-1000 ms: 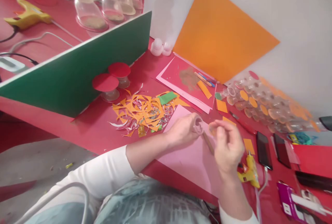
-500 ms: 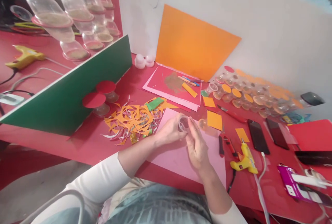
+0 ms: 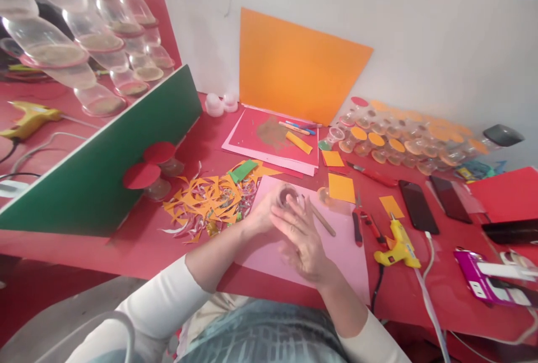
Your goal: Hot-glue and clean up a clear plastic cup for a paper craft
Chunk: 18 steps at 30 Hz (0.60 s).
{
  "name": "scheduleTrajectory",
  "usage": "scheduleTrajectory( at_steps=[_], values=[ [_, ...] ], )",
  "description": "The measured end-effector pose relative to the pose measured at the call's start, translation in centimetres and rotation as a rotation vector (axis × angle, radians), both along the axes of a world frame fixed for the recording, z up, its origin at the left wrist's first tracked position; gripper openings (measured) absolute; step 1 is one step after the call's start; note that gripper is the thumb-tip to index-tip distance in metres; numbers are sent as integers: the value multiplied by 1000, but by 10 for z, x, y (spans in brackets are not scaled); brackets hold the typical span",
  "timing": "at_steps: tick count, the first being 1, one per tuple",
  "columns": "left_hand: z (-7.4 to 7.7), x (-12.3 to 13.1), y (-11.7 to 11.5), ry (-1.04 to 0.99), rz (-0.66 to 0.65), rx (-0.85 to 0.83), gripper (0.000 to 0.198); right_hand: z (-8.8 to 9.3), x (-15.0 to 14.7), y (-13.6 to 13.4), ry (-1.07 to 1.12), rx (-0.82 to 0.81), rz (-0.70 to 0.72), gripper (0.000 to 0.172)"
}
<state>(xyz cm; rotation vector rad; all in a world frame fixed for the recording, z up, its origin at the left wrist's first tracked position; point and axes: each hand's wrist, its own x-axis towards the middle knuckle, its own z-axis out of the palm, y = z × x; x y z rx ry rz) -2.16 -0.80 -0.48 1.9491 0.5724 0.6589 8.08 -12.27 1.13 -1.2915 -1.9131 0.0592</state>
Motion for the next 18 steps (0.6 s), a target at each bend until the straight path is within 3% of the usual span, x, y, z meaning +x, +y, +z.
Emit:
scheduleTrajectory(
  at_steps=[3, 7, 14, 18],
  values=[
    [8, -3, 2, -37, 38, -74, 26, -3, -1, -9, 229, 112, -40, 31],
    [19, -1, -1, -56, 107, -190, 23, -13, -2, -11, 491, 230, -320, 23],
    [20, 4, -6, -32, 109, -151, 20, -24, -1, -2, 535, 187, -473, 8],
    [22, 3, -7, -28, 71, -106, 19, -23, 2, -2, 588, 47, -510, 9]
  ],
)
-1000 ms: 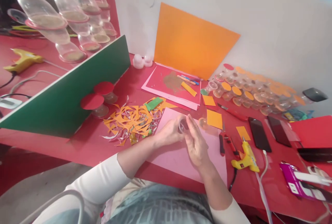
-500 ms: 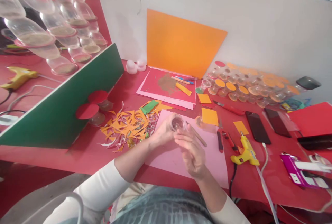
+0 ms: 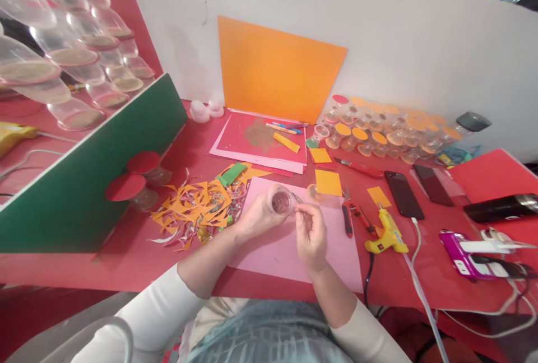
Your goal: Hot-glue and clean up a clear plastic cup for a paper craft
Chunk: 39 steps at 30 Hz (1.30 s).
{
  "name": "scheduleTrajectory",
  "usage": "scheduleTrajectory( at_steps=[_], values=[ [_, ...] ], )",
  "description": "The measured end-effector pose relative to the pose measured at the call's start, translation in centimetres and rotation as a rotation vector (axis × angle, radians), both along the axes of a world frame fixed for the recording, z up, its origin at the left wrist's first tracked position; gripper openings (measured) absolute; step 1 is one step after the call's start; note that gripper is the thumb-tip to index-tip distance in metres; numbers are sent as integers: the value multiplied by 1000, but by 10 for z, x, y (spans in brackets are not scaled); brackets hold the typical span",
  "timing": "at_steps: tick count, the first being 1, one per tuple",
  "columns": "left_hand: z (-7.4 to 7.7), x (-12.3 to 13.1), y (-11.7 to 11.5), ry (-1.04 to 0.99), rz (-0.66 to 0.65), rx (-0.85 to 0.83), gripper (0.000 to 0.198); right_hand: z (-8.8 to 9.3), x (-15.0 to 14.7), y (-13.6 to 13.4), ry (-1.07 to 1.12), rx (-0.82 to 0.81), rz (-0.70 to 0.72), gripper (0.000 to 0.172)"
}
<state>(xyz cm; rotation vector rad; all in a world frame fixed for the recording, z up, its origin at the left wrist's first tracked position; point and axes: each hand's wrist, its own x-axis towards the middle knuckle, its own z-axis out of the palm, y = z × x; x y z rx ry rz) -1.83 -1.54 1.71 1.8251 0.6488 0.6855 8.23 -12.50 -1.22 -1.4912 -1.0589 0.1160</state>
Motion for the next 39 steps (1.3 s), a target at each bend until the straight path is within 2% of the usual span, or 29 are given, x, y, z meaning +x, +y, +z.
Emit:
scheduleTrajectory(
  at_steps=[4, 9, 17, 22, 29, 39],
  values=[
    [6, -2, 0, 43, -50, 64, 20, -2, 4, 1, 160, -107, 42, 11],
    [10, -5, 1, 113, -127, 186, 20, 2, 5, 4, 417, -147, 146, 20],
    [-3, -2, 6, 147, -214, 383, 11, 14, 4, 11, 704, -96, 272, 29],
    [-11, -1, 7, 138, -239, 445, 10, 12, 6, 13, 784, -62, 290, 30],
    [-12, -2, 5, 101, -248, 458, 9, 8, 6, 13, 825, -42, 274, 26],
    [-14, -3, 6, 57, -328, 490, 24, 12, 6, 12, 881, -49, 302, 30]
  ],
)
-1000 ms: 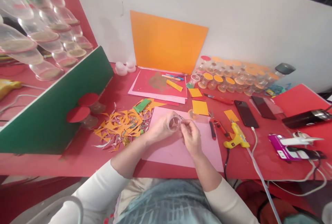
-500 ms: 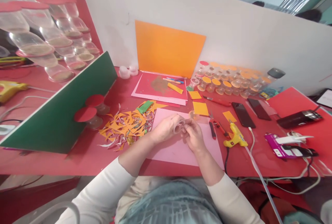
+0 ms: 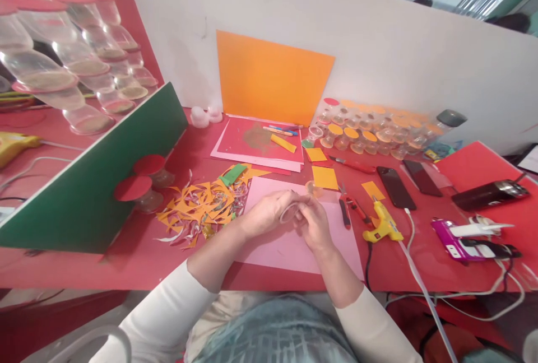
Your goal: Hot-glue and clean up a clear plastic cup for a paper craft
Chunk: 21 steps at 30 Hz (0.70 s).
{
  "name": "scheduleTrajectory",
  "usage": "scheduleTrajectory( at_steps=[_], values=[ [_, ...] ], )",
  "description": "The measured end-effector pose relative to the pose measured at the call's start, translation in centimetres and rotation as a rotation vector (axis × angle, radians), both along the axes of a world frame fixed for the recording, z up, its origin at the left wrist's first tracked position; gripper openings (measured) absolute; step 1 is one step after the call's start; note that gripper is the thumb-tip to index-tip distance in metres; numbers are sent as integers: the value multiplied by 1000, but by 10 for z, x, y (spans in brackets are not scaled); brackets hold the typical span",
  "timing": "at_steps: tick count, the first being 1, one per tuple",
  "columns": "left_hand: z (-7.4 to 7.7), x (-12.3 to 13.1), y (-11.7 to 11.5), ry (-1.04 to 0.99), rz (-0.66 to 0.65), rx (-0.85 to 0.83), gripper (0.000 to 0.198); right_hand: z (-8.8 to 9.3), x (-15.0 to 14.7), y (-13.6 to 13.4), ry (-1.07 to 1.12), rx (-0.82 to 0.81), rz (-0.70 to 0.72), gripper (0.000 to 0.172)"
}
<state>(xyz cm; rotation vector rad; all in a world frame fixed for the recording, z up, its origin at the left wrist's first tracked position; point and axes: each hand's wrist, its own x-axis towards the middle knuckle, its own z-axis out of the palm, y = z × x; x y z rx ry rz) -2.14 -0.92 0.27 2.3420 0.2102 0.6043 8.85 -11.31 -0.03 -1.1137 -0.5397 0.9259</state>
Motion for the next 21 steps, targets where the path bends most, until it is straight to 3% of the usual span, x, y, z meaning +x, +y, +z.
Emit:
scheduleTrajectory(
  at_steps=[21],
  values=[
    [9, -3, -12, 58, -5, -97, 16, 2, 1, -4, 26, -80, -36, 14]
  ],
)
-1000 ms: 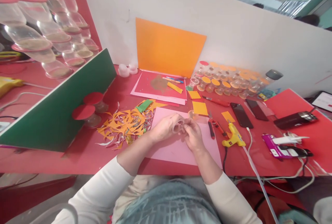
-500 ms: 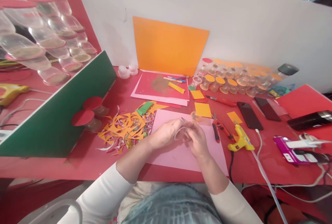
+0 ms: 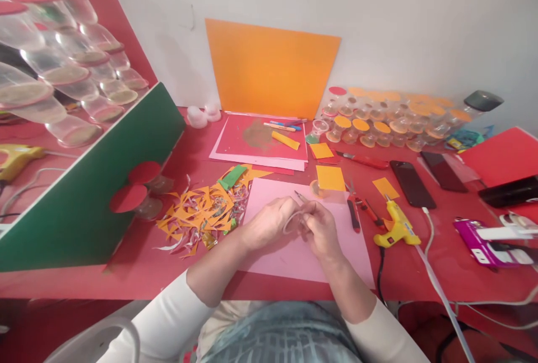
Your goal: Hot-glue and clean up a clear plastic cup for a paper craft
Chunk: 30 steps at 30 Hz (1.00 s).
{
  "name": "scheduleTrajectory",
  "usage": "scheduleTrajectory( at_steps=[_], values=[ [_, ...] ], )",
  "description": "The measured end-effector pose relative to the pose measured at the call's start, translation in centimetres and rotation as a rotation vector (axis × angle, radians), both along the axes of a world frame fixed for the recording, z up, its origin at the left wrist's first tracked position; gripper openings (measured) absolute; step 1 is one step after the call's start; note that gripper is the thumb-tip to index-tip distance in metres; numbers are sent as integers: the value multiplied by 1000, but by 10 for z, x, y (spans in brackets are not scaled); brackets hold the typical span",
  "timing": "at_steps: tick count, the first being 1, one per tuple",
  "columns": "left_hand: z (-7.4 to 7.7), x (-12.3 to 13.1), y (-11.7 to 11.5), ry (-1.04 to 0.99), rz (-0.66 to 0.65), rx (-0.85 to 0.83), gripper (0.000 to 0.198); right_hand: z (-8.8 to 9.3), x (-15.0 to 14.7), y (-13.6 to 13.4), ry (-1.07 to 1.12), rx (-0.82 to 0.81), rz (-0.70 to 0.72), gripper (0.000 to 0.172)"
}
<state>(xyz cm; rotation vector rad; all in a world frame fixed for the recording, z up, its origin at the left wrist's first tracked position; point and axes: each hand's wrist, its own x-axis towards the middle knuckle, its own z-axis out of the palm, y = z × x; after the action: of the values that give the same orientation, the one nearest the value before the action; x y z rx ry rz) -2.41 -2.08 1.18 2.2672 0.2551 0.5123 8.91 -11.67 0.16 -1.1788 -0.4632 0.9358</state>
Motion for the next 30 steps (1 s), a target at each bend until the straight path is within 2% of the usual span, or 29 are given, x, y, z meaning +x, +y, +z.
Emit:
scheduleTrajectory(
  at_steps=[4, 12, 18, 22, 30],
  values=[
    [0, 1, 0, 19, 16, -19, 19, 1, 0, 1, 1, -8, -8, 12],
    [10, 0, 1, 48, 14, -39, 21, 1, 1, -1, 4, 7, 19, 12],
    [5, -2, 1, 55, -1, -5, 20, 0, 1, -1, 0, 10, 43, 17],
    [3, -2, 1, 29, -26, -13, 17, -2, 2, -1, 2, -22, 51, 12],
    [0, 1, 1, -24, 39, 19, 15, -6, 3, 1, -11, -70, 14, 9]
  ],
)
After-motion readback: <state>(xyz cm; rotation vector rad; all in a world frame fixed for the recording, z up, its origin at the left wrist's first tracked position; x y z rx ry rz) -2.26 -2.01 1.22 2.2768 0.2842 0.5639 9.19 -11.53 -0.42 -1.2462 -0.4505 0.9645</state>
